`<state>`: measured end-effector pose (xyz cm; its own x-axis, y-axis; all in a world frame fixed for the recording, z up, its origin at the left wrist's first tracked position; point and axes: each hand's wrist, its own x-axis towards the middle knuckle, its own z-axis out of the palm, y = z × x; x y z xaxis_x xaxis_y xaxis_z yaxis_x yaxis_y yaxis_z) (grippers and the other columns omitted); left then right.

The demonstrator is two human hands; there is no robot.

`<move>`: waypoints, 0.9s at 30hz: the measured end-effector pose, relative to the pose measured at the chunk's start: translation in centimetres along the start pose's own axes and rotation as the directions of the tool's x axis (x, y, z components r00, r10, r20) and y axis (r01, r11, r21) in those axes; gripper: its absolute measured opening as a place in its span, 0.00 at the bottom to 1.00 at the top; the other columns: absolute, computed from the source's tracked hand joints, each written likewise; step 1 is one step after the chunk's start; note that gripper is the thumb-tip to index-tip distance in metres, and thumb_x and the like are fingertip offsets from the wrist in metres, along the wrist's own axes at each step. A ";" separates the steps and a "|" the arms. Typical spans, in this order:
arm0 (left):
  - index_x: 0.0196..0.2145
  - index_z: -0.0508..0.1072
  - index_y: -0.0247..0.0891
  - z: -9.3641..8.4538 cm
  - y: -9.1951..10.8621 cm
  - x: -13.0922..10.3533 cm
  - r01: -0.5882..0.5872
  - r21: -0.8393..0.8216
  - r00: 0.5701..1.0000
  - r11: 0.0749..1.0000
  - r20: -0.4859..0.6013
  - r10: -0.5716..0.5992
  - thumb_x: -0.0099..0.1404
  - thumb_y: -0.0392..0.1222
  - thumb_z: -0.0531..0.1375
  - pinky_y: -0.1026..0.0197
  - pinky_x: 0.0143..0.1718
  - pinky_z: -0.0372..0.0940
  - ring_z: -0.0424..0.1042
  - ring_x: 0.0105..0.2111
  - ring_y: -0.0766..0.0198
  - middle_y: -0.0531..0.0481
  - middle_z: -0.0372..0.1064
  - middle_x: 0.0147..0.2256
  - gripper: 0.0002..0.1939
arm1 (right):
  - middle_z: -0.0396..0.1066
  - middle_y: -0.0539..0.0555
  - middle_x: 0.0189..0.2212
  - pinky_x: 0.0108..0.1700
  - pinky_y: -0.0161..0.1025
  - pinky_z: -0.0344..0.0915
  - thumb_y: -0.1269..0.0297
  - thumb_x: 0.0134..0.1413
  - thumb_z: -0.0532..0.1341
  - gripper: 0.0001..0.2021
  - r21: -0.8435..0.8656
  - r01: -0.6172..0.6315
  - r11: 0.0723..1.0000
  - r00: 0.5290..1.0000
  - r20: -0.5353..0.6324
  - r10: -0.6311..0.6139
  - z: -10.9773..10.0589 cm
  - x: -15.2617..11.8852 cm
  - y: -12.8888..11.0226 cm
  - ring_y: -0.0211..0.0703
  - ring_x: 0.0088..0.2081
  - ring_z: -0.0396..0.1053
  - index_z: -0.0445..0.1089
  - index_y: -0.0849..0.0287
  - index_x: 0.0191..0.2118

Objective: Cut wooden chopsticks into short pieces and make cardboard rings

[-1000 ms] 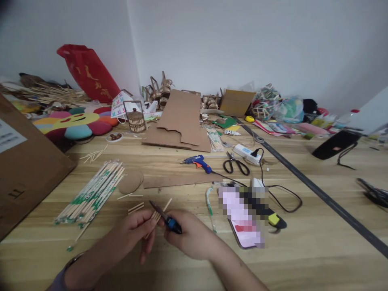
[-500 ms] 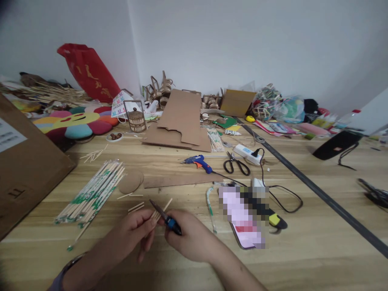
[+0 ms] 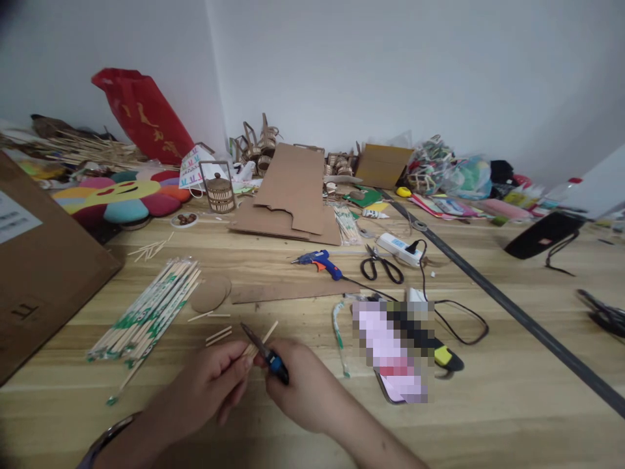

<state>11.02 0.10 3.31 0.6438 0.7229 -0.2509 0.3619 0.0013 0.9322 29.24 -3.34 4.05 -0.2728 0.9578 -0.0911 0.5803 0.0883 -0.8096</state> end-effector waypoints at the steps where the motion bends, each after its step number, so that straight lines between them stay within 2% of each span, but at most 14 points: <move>1: 0.25 0.59 0.40 0.0 0.0 0.0 0.002 -0.010 1.000 1.000 0.004 -0.002 0.68 0.58 0.46 0.68 0.17 0.53 0.59 0.15 0.71 0.59 0.60 0.19 0.21 | 0.66 0.47 0.27 0.33 0.32 0.56 0.77 0.47 0.55 0.09 -0.003 -0.003 1.000 1.000 -0.012 0.003 0.1 0.0 0.0 0.37 0.30 0.62 0.68 0.59 0.34; 4: 0.25 0.59 0.40 0.0 -0.1 0.0 -0.006 -0.040 1.000 0.999 0.020 0.007 0.68 0.59 0.46 0.68 0.17 0.54 0.59 0.15 0.71 0.59 0.59 0.19 0.22 | 0.68 0.48 0.28 0.34 0.33 0.57 0.71 0.53 0.58 0.04 -0.016 -0.019 1.000 0.999 -0.037 0.018 0.3 -0.1 0.1 0.38 0.30 0.63 0.68 0.59 0.34; 7: 0.25 0.59 0.40 0.1 -0.2 0.2 -0.026 -0.039 1.000 0.999 0.006 0.027 0.68 0.60 0.46 0.68 0.19 0.54 0.58 0.15 0.71 0.59 0.59 0.19 0.22 | 0.69 0.49 0.29 0.35 0.33 0.58 0.69 0.54 0.58 0.03 -0.022 -0.014 1.000 0.999 -0.047 0.013 0.5 0.0 0.1 0.39 0.31 0.65 0.69 0.58 0.34; 12: 0.30 0.63 0.40 -0.6 -0.2 0.3 -0.110 -0.096 0.987 0.989 -0.129 0.098 0.69 0.60 0.46 0.67 0.20 0.53 0.56 0.17 0.70 0.59 0.57 0.20 0.22 | 0.71 0.52 0.35 0.39 0.36 0.62 0.69 0.54 0.58 0.07 -0.008 0.067 0.998 0.994 -0.083 -0.067 -0.3 0.3 0.8 0.42 0.37 0.68 0.69 0.58 0.40; 14: 0.34 0.66 0.39 -1.0 -0.1 0.3 -0.122 -0.077 0.977 0.989 -0.185 0.106 0.69 0.58 0.45 0.66 0.21 0.53 0.56 0.17 0.69 0.59 0.57 0.20 0.21 | 0.72 0.55 0.38 0.43 0.39 0.64 0.68 0.57 0.57 0.09 -0.051 0.100 0.994 0.972 -0.207 -0.109 -0.9 0.4 1.4 0.45 0.40 0.69 0.67 0.57 0.44; 16: 0.34 0.67 0.39 -1.1 -0.2 0.5 -0.097 0.038 0.975 0.995 -0.196 0.103 0.70 0.55 0.46 0.65 0.23 0.54 0.58 0.19 0.67 0.58 0.58 0.20 0.19 | 0.70 0.60 0.47 0.50 0.45 0.62 0.66 0.60 0.54 0.11 -0.150 0.157 0.976 0.914 -0.353 -0.201 -1.4 0.4 2.0 0.49 0.50 0.67 0.65 0.58 0.48; 17: 0.32 0.67 0.39 -1.0 -0.3 0.6 -0.084 0.121 0.976 0.989 -0.191 0.107 0.70 0.53 0.47 0.64 0.25 0.54 0.60 0.21 0.66 0.56 0.60 0.21 0.18 | 0.66 0.62 0.53 0.54 0.47 0.60 0.66 0.61 0.53 0.13 -0.210 0.189 0.959 0.886 -0.384 -0.259 -1.5 0.4 2.2 0.51 0.55 0.63 0.64 0.58 0.50; 18: 0.30 0.67 0.40 -0.9 -0.5 0.7 -0.078 0.200 0.977 0.977 -0.179 0.115 0.70 0.50 0.48 0.63 0.27 0.56 0.63 0.23 0.63 0.54 0.63 0.22 0.17 | 0.62 0.63 0.58 0.57 0.48 0.57 0.67 0.61 0.53 0.14 -0.267 0.223 0.938 0.872 -0.374 -0.314 -1.5 0.4 2.4 0.51 0.59 0.59 0.62 0.58 0.52; 20: 0.30 0.69 0.40 -0.4 -0.8 0.9 -0.084 0.305 0.978 0.949 -0.159 0.137 0.69 0.46 0.50 0.60 0.32 0.58 0.69 0.30 0.58 0.49 0.71 0.28 0.14 | 0.62 0.63 0.58 0.56 0.48 0.58 0.69 0.60 0.54 0.14 -0.344 0.264 0.901 0.895 -0.260 -0.362 -1.2 0.4 2.6 0.52 0.59 0.59 0.63 0.57 0.52; 23: 0.37 0.72 0.40 0.4 -1.2 1.2 -0.107 0.367 0.978 0.924 -0.131 0.165 0.68 0.42 0.49 0.56 0.39 0.61 0.72 0.38 0.52 0.43 0.75 0.38 0.12 | 0.71 0.61 0.44 0.46 0.46 0.63 0.74 0.54 0.57 0.14 -0.441 0.195 0.876 0.952 -0.131 -0.278 -0.4 0.5 2.4 0.52 0.47 0.67 0.66 0.59 0.47; 25: 0.38 0.74 0.40 0.8 -1.4 1.3 -0.101 0.427 0.974 0.898 -0.139 0.176 0.69 0.40 0.48 0.52 0.42 0.61 0.73 0.41 0.49 0.40 0.76 0.40 0.14 | 0.72 0.59 0.38 0.42 0.44 0.61 0.75 0.51 0.58 0.13 -0.518 0.113 0.848 0.972 -0.118 -0.202 0.1 0.7 2.1 0.52 0.42 0.68 0.67 0.60 0.43; 27: 0.38 0.75 0.39 1.0 -1.5 1.5 -0.066 0.497 0.976 0.865 -0.149 0.160 0.69 0.40 0.47 0.49 0.43 0.61 0.74 0.41 0.46 0.37 0.76 0.40 0.17 | 0.72 0.59 0.37 0.41 0.43 0.60 0.74 0.52 0.58 0.10 -0.565 0.048 0.824 0.981 -0.130 -0.146 0.4 0.8 1.9 0.52 0.41 0.67 0.68 0.60 0.41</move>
<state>12.11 0.51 1.30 0.5859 0.8083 -0.0570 0.6056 -0.3901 0.6936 29.80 -2.53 2.17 -0.2525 0.9620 0.1041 0.8986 0.2730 -0.3434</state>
